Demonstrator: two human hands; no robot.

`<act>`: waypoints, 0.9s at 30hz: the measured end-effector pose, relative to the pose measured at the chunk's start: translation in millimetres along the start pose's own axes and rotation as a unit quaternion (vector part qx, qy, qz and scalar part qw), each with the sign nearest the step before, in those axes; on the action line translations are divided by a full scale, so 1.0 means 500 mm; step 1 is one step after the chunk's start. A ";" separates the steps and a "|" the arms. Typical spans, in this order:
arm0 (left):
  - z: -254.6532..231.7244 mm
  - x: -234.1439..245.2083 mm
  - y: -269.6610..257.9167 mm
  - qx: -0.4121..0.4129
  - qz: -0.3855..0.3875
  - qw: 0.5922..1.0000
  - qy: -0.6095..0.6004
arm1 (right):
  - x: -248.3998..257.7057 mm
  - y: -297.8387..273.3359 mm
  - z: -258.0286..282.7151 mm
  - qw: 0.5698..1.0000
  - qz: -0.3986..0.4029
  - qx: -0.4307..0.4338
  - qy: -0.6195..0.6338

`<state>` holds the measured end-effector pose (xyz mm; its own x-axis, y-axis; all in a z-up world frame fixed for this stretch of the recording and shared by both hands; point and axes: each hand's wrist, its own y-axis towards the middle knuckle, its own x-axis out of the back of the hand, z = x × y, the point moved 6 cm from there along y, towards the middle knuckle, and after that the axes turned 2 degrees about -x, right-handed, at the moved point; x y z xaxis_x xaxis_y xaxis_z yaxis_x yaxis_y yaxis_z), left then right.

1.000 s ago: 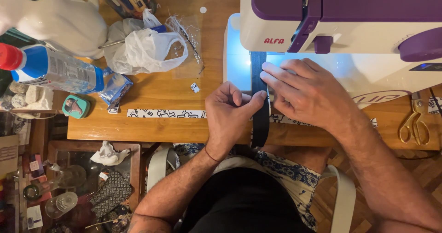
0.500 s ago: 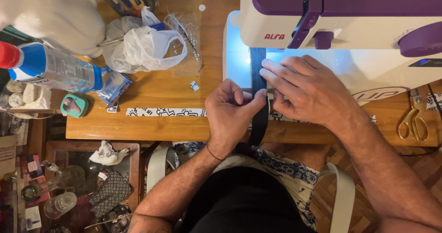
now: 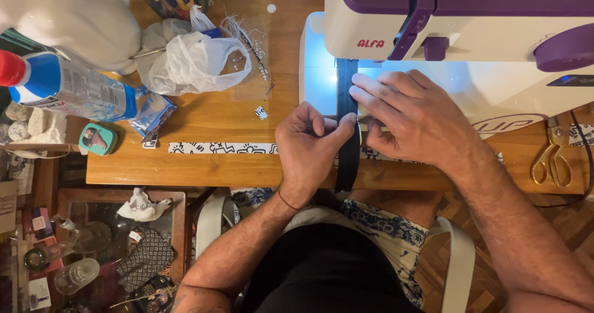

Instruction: Sewing a black strap using a sewing machine on a workbench

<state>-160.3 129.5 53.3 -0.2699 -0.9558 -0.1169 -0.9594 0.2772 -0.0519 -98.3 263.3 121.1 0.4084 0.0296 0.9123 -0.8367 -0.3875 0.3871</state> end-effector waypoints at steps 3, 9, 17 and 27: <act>-0.006 0.001 -0.004 -0.011 -0.003 1.000 0.010 | -0.005 -0.003 -0.001 1.000 0.010 -0.003 -0.001; 0.006 -0.004 -0.004 -0.002 -0.012 1.000 -0.008 | -0.007 -0.005 -0.003 1.000 0.013 -0.003 0.006; 0.001 0.001 -0.003 -0.034 -0.032 0.999 0.015 | -0.011 -0.008 -0.004 0.999 0.029 -0.014 -0.012; -0.006 0.001 -0.002 -0.049 -0.050 0.997 0.017 | -0.015 -0.006 -0.010 0.999 0.027 -0.011 -0.024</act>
<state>-159.9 128.4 56.5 -0.1731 -0.9815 -0.0813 -0.9847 0.1707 0.0362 -100.7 269.0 113.5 0.3788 -0.0362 0.9248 -0.8657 -0.3671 0.3402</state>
